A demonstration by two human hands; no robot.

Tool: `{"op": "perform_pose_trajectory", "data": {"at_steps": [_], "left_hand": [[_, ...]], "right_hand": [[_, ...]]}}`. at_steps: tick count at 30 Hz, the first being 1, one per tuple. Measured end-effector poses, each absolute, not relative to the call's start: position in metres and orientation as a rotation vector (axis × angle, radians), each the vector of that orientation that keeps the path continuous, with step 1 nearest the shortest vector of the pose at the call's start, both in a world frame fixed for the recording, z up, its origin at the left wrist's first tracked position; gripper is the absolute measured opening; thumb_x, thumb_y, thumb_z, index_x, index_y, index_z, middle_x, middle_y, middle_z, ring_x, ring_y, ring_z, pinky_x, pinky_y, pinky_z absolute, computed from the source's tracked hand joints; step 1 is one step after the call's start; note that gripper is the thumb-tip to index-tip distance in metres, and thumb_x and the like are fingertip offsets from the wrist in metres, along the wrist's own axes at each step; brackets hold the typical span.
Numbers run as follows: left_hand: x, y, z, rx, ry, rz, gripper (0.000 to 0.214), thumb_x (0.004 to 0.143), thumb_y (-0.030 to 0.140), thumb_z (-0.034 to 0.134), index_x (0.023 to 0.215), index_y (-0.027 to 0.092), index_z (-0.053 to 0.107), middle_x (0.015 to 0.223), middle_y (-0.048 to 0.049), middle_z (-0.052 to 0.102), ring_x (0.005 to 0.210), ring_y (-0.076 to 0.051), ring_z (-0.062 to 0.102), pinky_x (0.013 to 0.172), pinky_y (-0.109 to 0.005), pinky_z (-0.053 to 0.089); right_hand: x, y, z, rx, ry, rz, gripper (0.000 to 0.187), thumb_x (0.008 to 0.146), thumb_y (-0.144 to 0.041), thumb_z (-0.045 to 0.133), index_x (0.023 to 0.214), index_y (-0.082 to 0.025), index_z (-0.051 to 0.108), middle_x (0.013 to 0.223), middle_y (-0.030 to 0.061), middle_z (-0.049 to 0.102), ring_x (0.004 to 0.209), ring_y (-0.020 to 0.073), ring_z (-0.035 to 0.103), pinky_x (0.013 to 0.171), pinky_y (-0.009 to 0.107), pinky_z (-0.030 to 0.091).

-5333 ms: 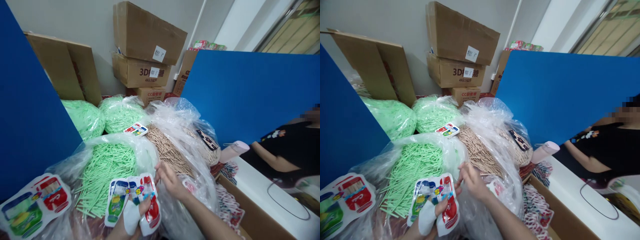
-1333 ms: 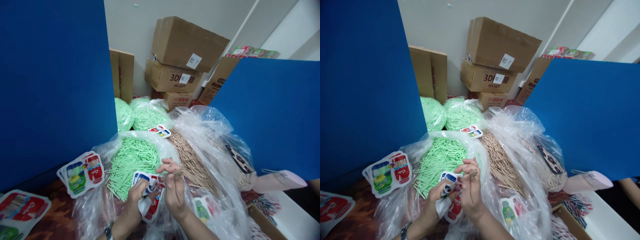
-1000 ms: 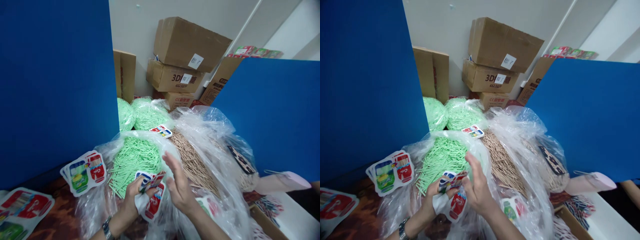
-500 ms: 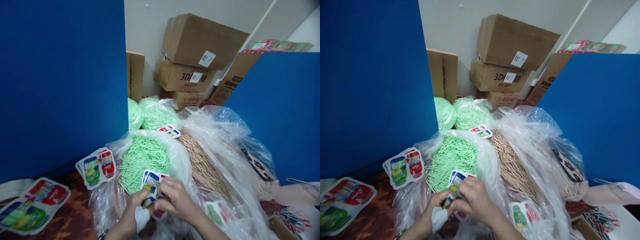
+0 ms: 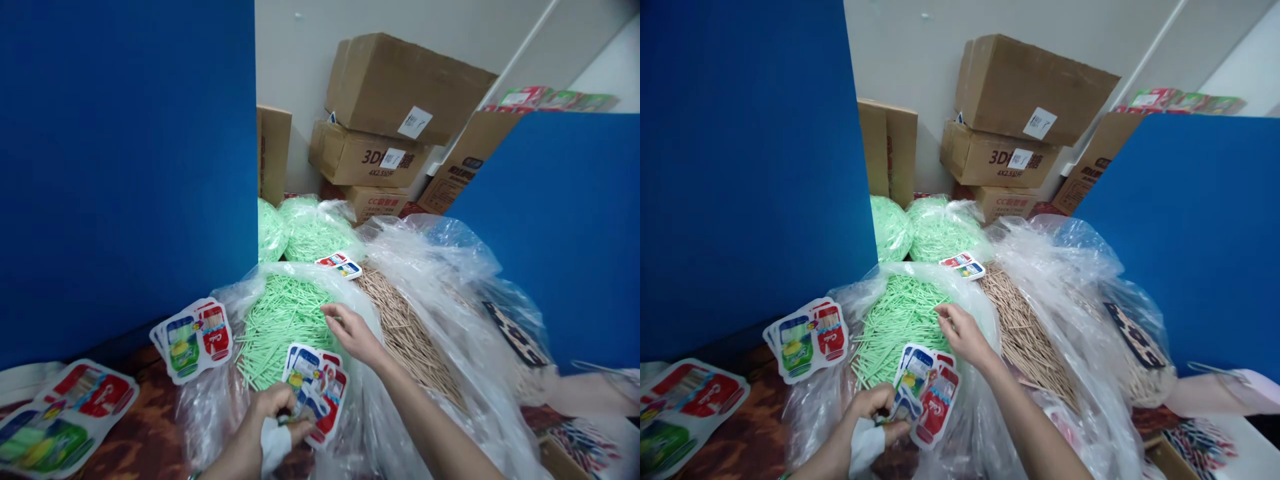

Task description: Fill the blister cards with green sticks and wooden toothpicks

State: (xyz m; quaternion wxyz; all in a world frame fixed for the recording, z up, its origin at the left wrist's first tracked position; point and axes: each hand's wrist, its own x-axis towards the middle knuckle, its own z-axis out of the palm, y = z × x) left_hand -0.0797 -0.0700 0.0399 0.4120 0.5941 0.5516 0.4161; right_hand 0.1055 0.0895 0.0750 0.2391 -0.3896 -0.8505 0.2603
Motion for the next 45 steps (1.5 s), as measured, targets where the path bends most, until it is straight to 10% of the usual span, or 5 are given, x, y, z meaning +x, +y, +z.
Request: {"op": "perform_pose_trajectory", "data": {"at_steps": [5,26,37,45], "left_hand": [[-0.078,-0.066,0.019,1.651,1.344,1.157,0.03,0.068,0.025,0.072,0.053,0.019,0.047,0.056,0.0032,0.05,0.054,-0.012,0.045,0.051,-0.022,0.033],[-0.069,-0.051,-0.02,1.585,1.373,1.094,0.023,0.067,0.034,0.069,0.057,0.019,0.053,0.056,0.0028,0.049,0.05,-0.011,0.039,0.046,-0.022,0.027],[-0.074,-0.052,-0.009,1.436,1.38,1.095,0.031,0.07,0.04,0.063,0.058,0.02,0.042,0.057,0.0051,0.035,0.053,-0.011,0.031,0.049,-0.024,0.023],[-0.066,-0.05,0.031,1.323,1.368,1.059,0.023,0.07,0.026,0.06,0.058,0.019,0.042,0.059,0.0039,0.038,0.059,-0.013,0.036,0.054,-0.024,0.029]], "right_hand": [[0.118,0.13,0.059,-1.443,-2.628,0.087,0.025,0.087,-0.01,0.044,0.105,-0.012,0.062,0.103,0.0154,0.062,0.098,0.0237,0.057,0.088,0.035,0.043],[0.094,0.155,0.047,-1.284,-2.832,-0.182,0.029,0.085,-0.012,0.048,0.109,-0.025,0.06,0.114,0.0107,0.054,0.106,0.0261,0.047,0.082,0.035,0.038],[0.095,0.148,0.049,-1.172,-2.643,0.154,0.027,0.088,-0.012,0.041,0.108,-0.016,0.058,0.125,0.0152,0.057,0.124,0.0272,0.043,0.104,0.046,0.029],[0.088,0.144,0.068,-1.18,-2.226,1.079,0.042,0.093,-0.032,0.039,0.133,-0.019,0.038,0.062,-0.003,0.062,0.052,0.0148,0.06,0.053,0.026,0.046]]}}
